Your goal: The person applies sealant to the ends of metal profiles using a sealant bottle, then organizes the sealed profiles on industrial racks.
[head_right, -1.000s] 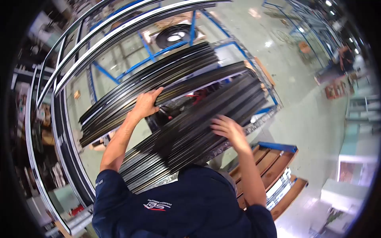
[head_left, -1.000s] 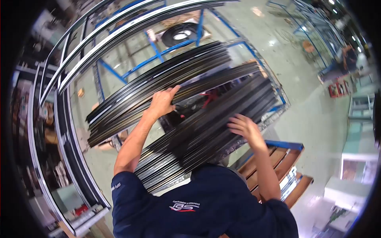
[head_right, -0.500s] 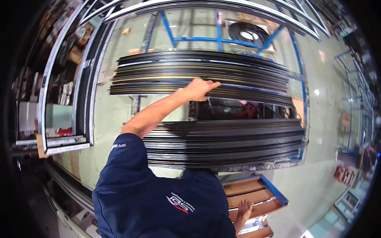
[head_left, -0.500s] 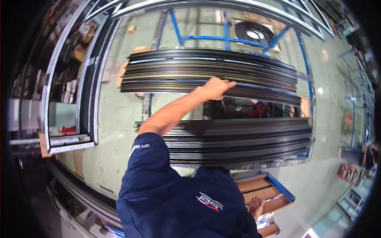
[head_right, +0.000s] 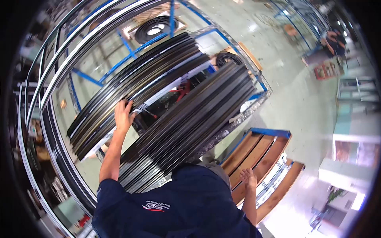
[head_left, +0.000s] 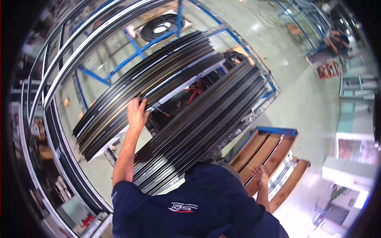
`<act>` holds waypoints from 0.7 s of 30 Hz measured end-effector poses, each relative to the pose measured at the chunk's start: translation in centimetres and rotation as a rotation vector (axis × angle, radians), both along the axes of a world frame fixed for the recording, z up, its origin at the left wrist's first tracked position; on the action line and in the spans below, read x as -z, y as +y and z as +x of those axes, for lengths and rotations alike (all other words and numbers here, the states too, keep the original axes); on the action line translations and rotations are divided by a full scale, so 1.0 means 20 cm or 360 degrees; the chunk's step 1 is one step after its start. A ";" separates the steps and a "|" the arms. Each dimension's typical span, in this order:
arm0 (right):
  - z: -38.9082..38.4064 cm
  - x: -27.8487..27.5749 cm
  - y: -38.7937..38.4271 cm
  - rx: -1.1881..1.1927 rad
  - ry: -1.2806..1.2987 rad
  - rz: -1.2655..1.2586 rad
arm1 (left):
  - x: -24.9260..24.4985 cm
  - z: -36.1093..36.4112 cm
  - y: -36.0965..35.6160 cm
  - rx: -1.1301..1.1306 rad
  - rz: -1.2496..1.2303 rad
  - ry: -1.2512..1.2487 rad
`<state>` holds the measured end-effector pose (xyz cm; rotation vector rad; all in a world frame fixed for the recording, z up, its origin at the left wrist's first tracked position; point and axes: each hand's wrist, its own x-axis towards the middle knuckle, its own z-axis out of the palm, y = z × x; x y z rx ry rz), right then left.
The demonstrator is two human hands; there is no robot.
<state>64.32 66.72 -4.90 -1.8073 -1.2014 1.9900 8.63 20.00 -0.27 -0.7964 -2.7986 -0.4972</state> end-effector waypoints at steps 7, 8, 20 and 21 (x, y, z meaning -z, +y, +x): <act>0.33 0.22 -0.05 0.0190 -0.0028 -0.0139 | -0.01 -0.02 -0.01 0.0166 -0.0195 0.0290; 0.24 0.13 -0.10 0.0264 -0.0155 -0.0090 | -0.01 -0.01 -0.01 0.0175 -0.0234 0.0332; 1.26 0.51 0.05 0.1200 -0.0523 0.0767 | 0.20 0.09 0.00 -0.0252 0.0230 -0.0041; 1.52 0.93 0.04 0.0932 -0.0925 0.0908 | 0.15 0.17 0.08 -0.0226 0.0081 0.0055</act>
